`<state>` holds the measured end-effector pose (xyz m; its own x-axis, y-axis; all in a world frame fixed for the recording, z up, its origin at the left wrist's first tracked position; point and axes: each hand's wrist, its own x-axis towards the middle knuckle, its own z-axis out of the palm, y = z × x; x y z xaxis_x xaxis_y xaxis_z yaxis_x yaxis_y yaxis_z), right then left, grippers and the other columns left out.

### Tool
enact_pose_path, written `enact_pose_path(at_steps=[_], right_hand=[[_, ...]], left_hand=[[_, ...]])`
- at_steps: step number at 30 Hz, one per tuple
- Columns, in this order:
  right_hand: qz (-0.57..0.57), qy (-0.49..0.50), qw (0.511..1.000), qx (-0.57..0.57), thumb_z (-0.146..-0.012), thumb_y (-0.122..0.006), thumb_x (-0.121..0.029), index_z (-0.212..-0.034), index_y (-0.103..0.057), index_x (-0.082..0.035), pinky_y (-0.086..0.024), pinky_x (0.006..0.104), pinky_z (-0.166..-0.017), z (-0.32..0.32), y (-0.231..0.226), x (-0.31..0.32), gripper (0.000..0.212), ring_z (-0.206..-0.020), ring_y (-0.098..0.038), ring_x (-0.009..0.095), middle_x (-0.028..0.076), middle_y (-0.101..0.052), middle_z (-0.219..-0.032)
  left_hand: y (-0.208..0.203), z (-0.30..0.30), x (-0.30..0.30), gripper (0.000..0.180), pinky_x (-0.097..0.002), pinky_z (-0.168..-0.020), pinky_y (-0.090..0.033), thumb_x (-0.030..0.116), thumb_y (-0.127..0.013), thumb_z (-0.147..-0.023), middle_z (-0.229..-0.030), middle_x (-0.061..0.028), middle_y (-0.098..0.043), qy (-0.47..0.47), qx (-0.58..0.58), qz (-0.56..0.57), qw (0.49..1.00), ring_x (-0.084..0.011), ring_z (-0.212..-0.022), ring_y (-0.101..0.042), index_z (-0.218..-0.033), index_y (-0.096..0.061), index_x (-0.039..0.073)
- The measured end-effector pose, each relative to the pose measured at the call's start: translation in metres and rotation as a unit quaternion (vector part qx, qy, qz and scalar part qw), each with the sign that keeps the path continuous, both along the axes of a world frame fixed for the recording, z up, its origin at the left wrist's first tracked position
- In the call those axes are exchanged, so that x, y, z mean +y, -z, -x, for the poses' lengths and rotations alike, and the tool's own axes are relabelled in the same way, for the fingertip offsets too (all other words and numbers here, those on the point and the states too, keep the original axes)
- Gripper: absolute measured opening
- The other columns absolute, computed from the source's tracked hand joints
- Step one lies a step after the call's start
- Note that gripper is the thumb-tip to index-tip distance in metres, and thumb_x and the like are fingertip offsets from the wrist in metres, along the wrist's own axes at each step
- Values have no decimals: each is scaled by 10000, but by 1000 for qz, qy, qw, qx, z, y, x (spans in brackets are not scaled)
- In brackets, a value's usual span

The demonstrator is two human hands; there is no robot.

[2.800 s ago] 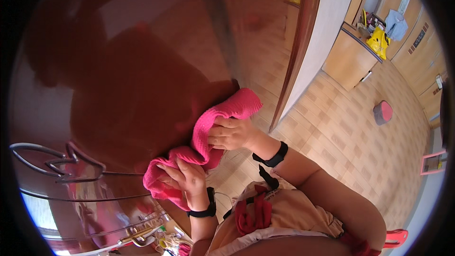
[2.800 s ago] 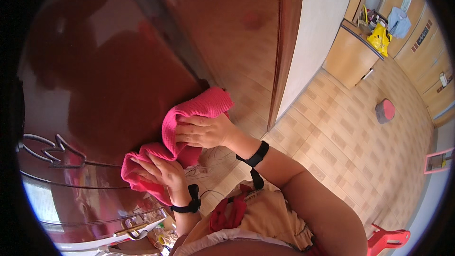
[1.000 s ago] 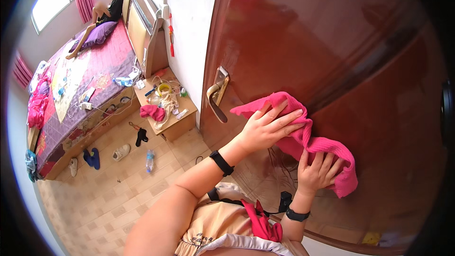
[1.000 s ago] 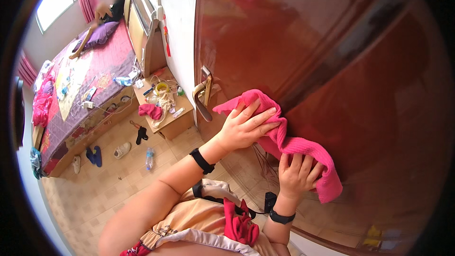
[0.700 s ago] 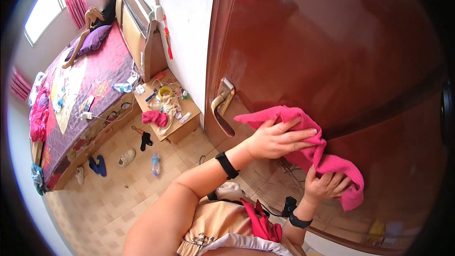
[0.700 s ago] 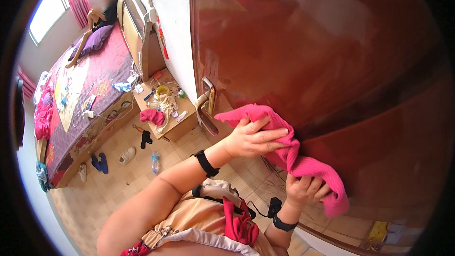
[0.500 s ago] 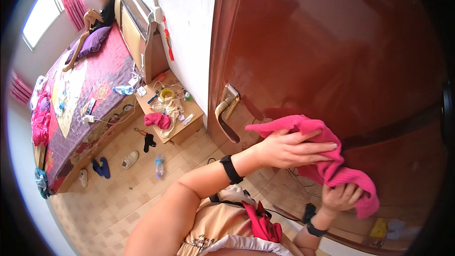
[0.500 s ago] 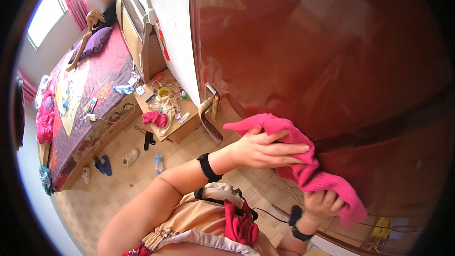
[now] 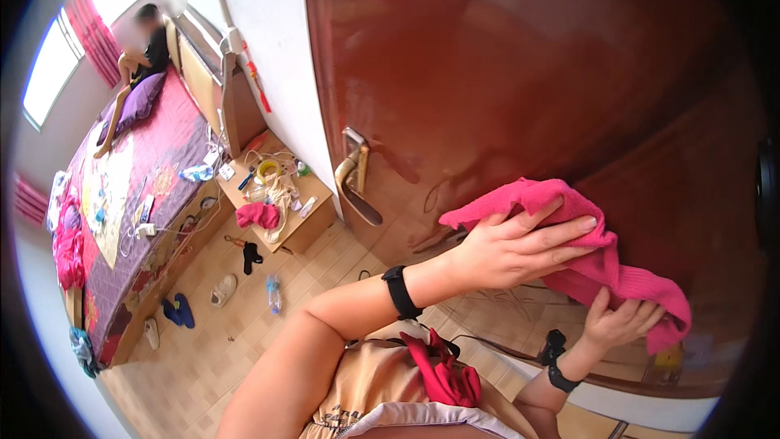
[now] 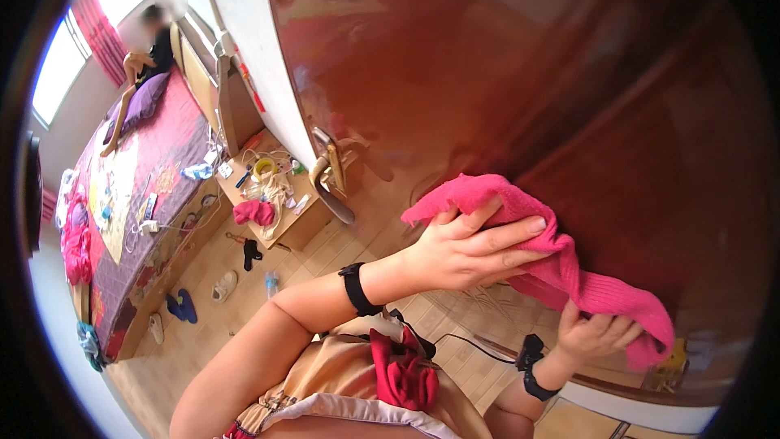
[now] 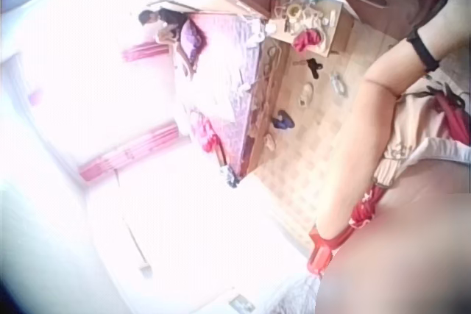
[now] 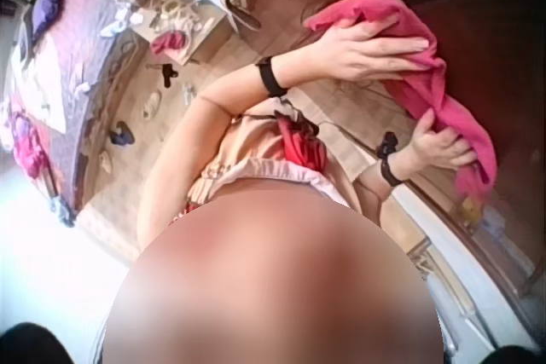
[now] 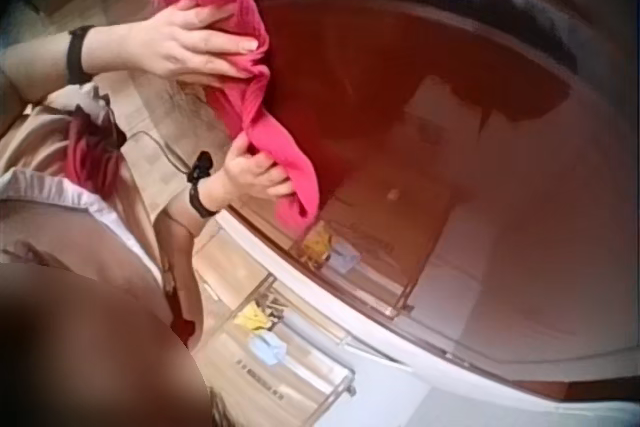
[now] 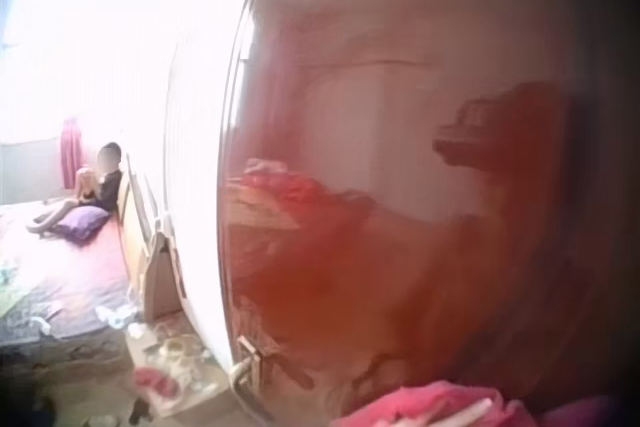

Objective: The person cleans a dark wooden door using a pink cloth. The person wipes the upper, middle, and lower sections of the door, including the edges and the handle area, while occasionally folding or repositioning the cloth.

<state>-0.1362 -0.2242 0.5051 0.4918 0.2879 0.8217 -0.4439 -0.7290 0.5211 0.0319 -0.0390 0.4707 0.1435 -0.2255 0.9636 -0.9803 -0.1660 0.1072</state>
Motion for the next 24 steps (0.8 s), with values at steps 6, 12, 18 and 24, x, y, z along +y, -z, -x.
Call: enact_pose_path(at_steps=[6,12,18,24], right_hand=[[-44,25,998,-21,-859,-545,-445,-1206,-476,-28,-272,540,-1011,43,36,-19,548,-1234,-347,425,193,-412,-1325],[-63,54,997,2,-823,-565,-512,-1201,-486,-43,-288,538,-994,103,51,-61,608,-1231,-336,441,141,-424,-1322],[-92,110,990,-9,-823,-560,-522,-1113,-510,-76,-307,560,-953,150,62,-87,535,-1171,-387,439,131,-483,-1216],[-133,117,984,-16,-803,-581,-533,-1009,-558,-116,-302,569,-937,179,75,-110,466,-1153,-397,432,98,-502,-1175]], left_hand=[[11,34,-26,487,-375,-867,-367,358,-697,-713,-1346,85,-449,-17,-68,-83,994,-242,-1242,-362,-1174,-565,270],[21,84,-68,494,-298,-901,-357,384,-696,-700,-1334,93,-456,-8,-89,-97,991,-174,-1209,-395,-1169,-574,284],[25,126,-102,437,-286,-944,-320,362,-659,-714,-1327,100,-461,-33,-138,-145,979,-133,-1147,-440,-1143,-595,315],[27,157,-125,440,-276,-948,-320,343,-648,-719,-1335,107,-454,-39,-131,-150,979,-128,-1131,-448,-1154,-588,314]])
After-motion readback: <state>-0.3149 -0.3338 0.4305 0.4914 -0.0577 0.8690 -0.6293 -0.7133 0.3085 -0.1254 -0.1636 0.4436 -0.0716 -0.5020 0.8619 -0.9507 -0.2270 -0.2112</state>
